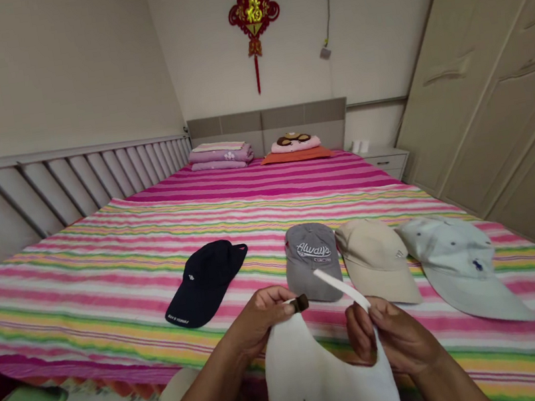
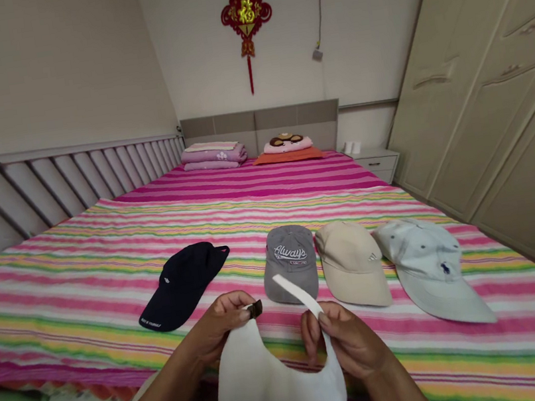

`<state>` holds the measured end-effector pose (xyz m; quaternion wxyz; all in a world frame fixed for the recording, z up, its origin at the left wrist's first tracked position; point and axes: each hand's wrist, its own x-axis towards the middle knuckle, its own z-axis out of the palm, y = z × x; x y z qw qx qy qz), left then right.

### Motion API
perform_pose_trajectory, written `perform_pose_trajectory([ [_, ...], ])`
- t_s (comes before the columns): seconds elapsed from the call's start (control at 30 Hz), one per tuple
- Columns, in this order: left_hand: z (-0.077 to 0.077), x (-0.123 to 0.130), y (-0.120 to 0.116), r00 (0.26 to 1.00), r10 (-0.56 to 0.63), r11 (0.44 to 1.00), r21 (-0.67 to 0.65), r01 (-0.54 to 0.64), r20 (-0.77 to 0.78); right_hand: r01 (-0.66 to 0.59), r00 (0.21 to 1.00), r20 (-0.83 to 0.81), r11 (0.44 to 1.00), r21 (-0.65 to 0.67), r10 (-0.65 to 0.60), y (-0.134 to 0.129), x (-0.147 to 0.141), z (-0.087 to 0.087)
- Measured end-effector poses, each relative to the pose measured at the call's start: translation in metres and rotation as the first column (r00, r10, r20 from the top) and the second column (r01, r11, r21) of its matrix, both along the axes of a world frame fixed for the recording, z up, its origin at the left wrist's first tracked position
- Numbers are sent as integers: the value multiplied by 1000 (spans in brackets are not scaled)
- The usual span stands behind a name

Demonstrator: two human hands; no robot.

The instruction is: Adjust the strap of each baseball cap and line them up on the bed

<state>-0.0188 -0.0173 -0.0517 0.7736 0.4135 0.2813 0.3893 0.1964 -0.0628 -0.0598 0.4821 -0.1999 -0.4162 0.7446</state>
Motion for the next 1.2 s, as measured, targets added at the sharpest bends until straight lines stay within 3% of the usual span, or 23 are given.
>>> perform_pose_trajectory([
  [0.13,1,6,-2,1000,-6,1000,25,6,-3,35,999,29,999,-9,-34,4,0,4],
  [0.33,1,9,-4,998,-7,998,55,3,61,-8,993,120,1000,17,6,7,0,14],
  [0.57,4,20,-11,994,-18,994,108,7,104,80,960,270,996,-32,-68,7,-27,24],
  [0.73,4,25,-13,1000,-2,977,214,7,-26,109,949,302,993,-55,-87,5,-38,23],
  [0.9,3,25,-15,994,25,922,387,17,-105,129,957,274,986,-108,-96,5,-39,22],
  [1.07,3,27,-18,977,180,934,332,-133,-117,179,959,238,980,-89,-154,6,-38,19],
  [1.2,2,21,-16,989,149,979,139,-146,-13,260,939,247,964,-61,-238,5,-32,24],
])
